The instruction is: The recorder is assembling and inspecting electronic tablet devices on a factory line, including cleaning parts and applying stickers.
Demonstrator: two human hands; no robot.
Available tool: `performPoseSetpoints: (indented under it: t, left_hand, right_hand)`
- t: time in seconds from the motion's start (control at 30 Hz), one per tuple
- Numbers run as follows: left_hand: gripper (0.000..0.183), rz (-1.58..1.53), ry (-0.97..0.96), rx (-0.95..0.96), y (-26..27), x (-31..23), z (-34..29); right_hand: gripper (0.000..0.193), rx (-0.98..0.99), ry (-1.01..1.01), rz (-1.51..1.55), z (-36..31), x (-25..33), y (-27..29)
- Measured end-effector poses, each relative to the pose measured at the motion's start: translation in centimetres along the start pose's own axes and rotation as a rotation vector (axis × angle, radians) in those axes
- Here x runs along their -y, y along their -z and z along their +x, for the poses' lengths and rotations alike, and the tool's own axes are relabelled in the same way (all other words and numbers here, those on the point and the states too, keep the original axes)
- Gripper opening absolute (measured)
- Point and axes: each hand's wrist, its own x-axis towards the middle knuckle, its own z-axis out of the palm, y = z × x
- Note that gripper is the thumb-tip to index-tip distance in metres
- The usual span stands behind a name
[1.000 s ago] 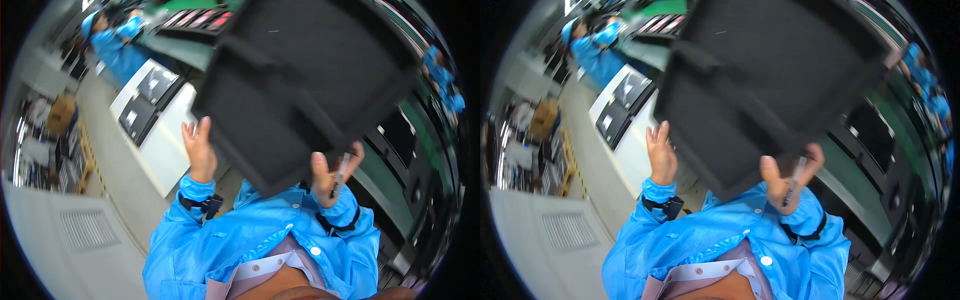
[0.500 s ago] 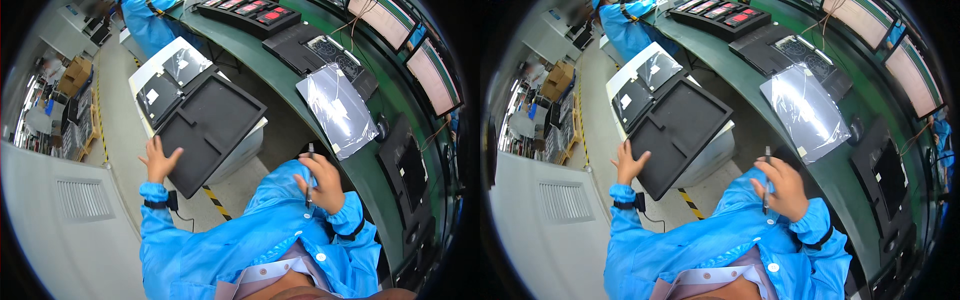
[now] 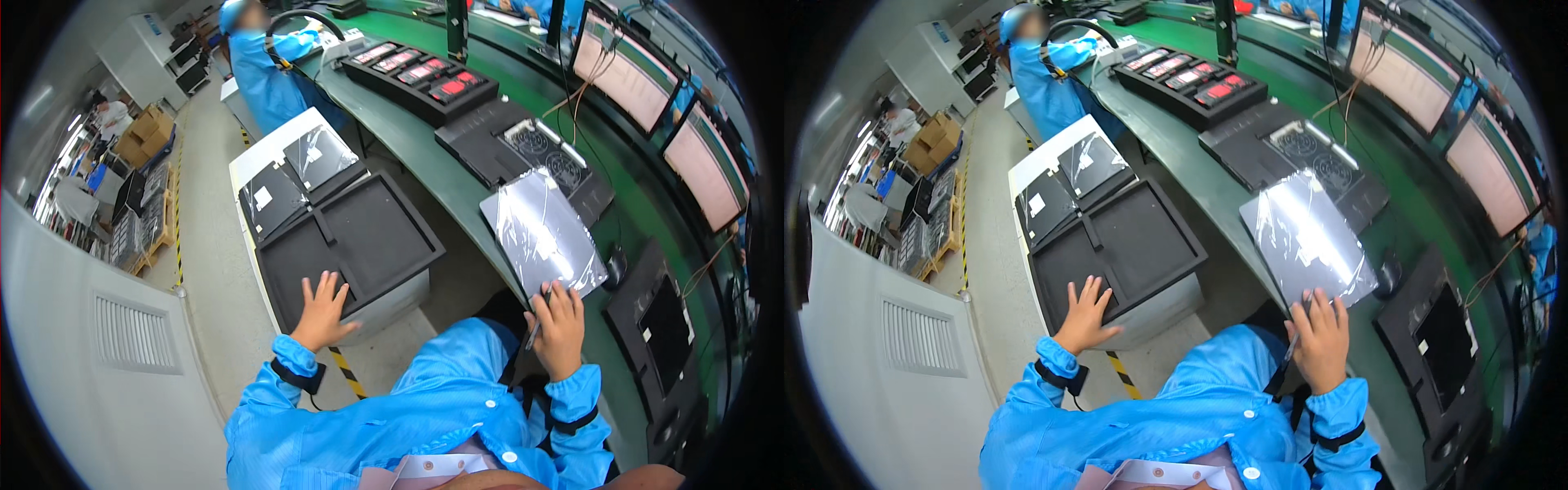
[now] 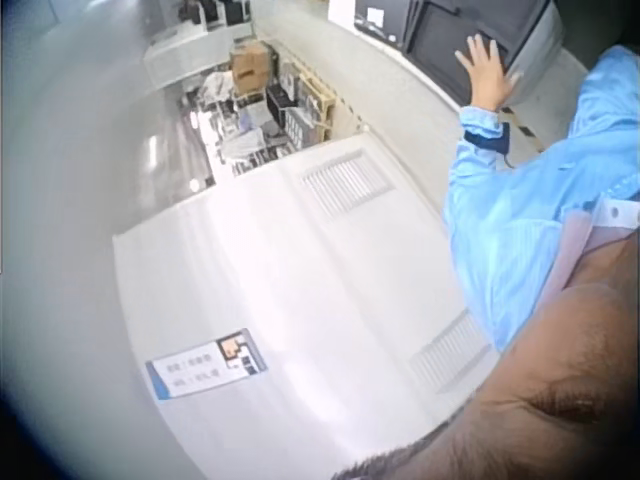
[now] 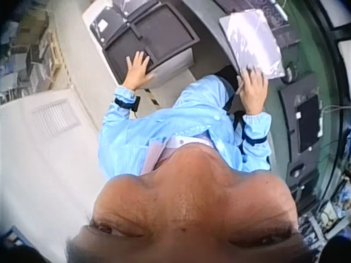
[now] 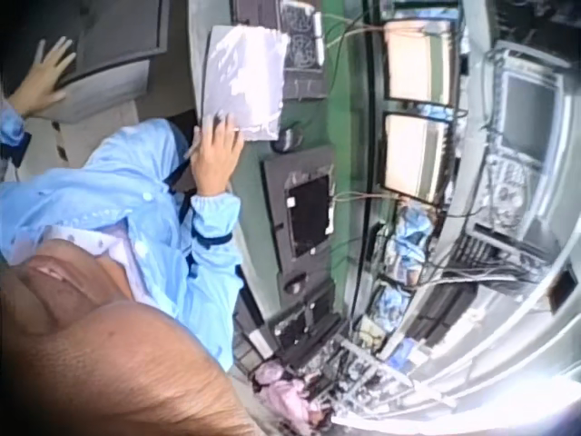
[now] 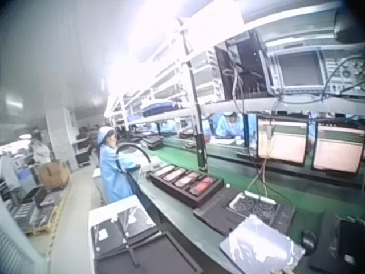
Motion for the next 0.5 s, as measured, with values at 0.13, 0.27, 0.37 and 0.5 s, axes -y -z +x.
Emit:
performPoseSetpoints:
  t: [0.13,0.27,0.37,0.5]
  left_hand:
    - [0.054,-1.043,-0.027,-0.174,2.4,-11.0,3.6]
    - [0.064,-1.927,0.169,0.636,2.9,-20.3,9.7]
    - [0.061,-2.138,0.12,0.766,2.7,-23.0,11.8]
    - [0.052,-1.972,0.114,0.505,4.5,-23.1,10.0]
  right_hand:
    - [0.033,-0.09,0.082,-0.012,0.3,0.7,-0.2]
    - [0.03,-0.155,0.154,-0.022,0.5,1.1,-0.1]
    - [0.023,-0.178,0.251,0.007,0.4,1.9,1.2]
    - [0.025,-0.126,0.319,0.069,0.6,4.0,1.6]
